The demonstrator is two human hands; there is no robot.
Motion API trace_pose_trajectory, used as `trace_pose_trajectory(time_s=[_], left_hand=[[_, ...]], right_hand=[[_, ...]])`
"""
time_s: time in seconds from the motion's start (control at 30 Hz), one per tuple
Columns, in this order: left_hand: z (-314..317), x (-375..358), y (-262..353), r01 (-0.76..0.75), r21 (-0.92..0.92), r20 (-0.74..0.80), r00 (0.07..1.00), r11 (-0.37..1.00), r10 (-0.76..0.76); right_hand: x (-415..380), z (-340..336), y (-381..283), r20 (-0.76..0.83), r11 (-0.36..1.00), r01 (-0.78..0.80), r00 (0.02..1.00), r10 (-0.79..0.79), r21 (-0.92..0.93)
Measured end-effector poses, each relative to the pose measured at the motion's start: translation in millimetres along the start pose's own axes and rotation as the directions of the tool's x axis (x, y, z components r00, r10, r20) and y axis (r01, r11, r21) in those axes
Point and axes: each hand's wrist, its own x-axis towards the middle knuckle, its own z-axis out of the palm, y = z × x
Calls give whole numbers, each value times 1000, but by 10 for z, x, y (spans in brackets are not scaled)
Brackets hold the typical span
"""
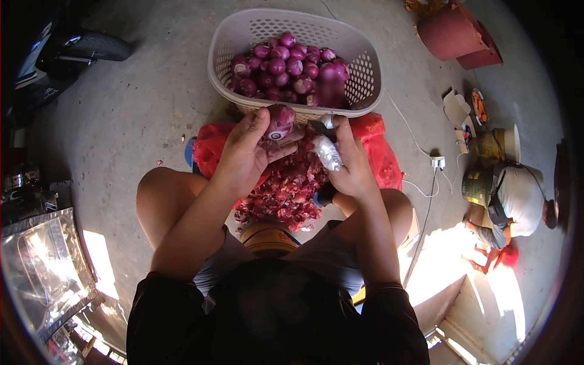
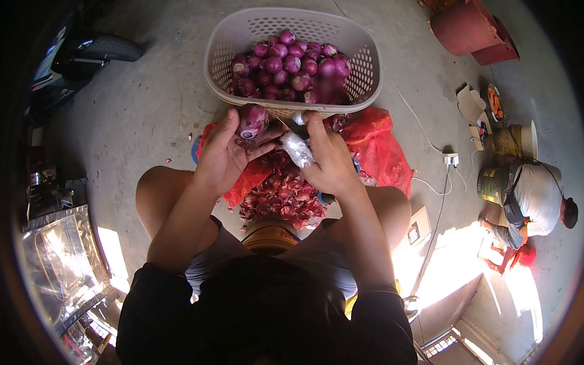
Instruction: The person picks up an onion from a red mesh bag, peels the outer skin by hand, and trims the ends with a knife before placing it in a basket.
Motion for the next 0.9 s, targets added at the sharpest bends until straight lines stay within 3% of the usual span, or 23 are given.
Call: trace_pose_trajectory(time_s=[0.13, 0.33, 0.7, 0.9], left_hand=[[-66, 3, -52, 10, 32, -111, 994, 999, -7], [-61, 4, -52, -79, 125, -53, 995, 989, 86], [39, -51, 21, -25, 88, 16, 1000, 996, 24], [28, -36, 9, -52, 55, -3, 999, 997, 52]], right_hand=[[-4, -24, -117, 6, 1000, -6, 1000, 6, 20], [7, -4, -209, -7, 999, 39, 999, -39, 32], [-21, 26, 36, -2, 977, 135, 991, -137, 165], [-28, 38, -145, -9, 982, -13, 1000, 15, 187]])
